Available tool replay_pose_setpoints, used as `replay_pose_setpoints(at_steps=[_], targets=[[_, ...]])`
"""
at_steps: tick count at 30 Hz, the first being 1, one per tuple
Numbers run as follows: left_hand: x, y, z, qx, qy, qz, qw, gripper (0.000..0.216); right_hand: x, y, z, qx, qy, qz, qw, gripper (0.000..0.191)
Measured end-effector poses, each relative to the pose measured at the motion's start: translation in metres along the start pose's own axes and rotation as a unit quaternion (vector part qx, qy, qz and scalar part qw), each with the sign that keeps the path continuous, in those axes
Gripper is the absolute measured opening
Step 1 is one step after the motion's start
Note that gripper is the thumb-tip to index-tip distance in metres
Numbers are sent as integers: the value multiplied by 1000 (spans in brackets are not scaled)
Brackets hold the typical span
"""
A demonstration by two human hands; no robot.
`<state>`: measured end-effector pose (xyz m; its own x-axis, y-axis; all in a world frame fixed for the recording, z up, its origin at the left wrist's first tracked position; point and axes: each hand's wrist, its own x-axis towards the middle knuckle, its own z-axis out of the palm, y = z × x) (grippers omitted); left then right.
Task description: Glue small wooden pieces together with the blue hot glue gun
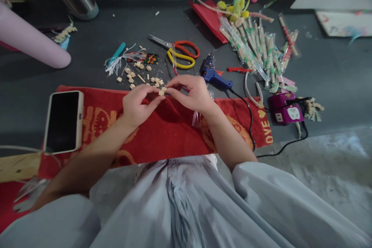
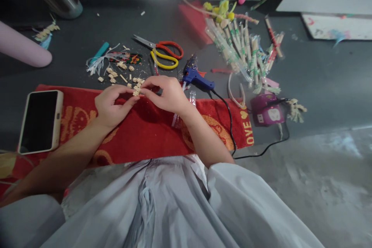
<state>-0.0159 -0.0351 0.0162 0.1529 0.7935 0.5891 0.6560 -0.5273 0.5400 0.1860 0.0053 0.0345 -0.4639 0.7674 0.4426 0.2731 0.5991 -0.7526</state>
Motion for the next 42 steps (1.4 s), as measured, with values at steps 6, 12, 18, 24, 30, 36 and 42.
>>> replay_pose_setpoints(at_steps=[6,12,18,24,30,36,42], targets=[[-1,-2,1,10,14,-3,1000,26,0,3,-1,8,15,-19,1000,25],[-1,-2,2,15,19,2,1000,25,1,0,-4,35,22,-30,999,23],[-1,-3,2,21,26,9,999,23,1,6,-8,72,53,36,995,22],[-1,-3,3,14,20,17,1000,19,2,14,-10,25,40,87,995,16],[-1,-3,1,10,11,21,1000,22,3,9,-6,97,-23,78,992,24],[-1,-3,1,20,9,22,1000,23,3,10,-1,159,-25,75,984,35],[-2,-5,1,10,4,4,1000,22,4,12,3,165,-20,84,983,36]])
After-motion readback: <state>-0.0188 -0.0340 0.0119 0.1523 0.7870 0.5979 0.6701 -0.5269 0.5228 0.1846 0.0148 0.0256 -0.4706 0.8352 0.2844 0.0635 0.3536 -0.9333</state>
